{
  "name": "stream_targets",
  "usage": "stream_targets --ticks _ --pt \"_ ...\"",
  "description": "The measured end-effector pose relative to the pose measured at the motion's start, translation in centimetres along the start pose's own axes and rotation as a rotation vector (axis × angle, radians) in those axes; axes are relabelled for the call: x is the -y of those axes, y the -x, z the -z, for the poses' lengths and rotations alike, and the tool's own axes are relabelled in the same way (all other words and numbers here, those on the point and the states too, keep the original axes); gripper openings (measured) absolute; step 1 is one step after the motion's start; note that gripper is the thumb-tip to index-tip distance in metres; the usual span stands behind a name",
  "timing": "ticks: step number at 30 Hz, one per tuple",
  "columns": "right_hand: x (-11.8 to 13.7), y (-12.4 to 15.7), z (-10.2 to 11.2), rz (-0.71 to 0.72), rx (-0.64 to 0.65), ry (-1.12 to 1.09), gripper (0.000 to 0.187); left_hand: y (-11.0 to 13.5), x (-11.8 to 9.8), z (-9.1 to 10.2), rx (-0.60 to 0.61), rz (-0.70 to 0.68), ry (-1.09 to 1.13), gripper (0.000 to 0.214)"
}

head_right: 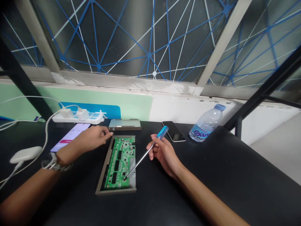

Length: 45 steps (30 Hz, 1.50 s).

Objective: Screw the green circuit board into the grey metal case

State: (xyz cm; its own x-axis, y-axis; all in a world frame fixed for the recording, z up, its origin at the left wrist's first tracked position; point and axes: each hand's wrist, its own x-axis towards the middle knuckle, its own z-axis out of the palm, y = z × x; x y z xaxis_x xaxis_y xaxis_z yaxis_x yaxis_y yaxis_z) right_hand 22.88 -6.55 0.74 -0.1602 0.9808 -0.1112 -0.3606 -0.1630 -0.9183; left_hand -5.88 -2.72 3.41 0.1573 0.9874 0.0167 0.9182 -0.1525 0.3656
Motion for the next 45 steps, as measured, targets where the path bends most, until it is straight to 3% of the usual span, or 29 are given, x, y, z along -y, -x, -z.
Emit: stream_targets --ticks 3,8,17,23,30,45 --pt "0.0 0.1 0.0 -0.006 0.019 -0.009 0.021 -0.5 2.3 1.0 0.100 -0.100 0.042 0.020" --pt "-0.1 0.1 0.0 -0.003 0.029 -0.017 0.022 -1.1 4.2 0.6 0.208 -0.102 0.117 0.016" --pt "-0.2 -0.1 0.2 0.037 0.023 -0.055 0.018 -0.7 2.7 0.7 0.214 -0.113 0.050 0.017" --pt "-0.4 -0.1 0.1 0.090 0.024 -0.074 0.017 -0.3 0.6 1.1 0.147 -0.234 0.267 0.017" --pt "-0.7 -0.3 0.1 0.183 -0.066 -0.125 0.024 0.4 -1.4 -0.9 0.261 -0.399 0.452 0.020" --pt "-0.4 -0.1 -0.4 0.209 -0.104 -0.180 0.026 0.4 -1.5 -1.0 0.326 -0.341 0.474 0.029"
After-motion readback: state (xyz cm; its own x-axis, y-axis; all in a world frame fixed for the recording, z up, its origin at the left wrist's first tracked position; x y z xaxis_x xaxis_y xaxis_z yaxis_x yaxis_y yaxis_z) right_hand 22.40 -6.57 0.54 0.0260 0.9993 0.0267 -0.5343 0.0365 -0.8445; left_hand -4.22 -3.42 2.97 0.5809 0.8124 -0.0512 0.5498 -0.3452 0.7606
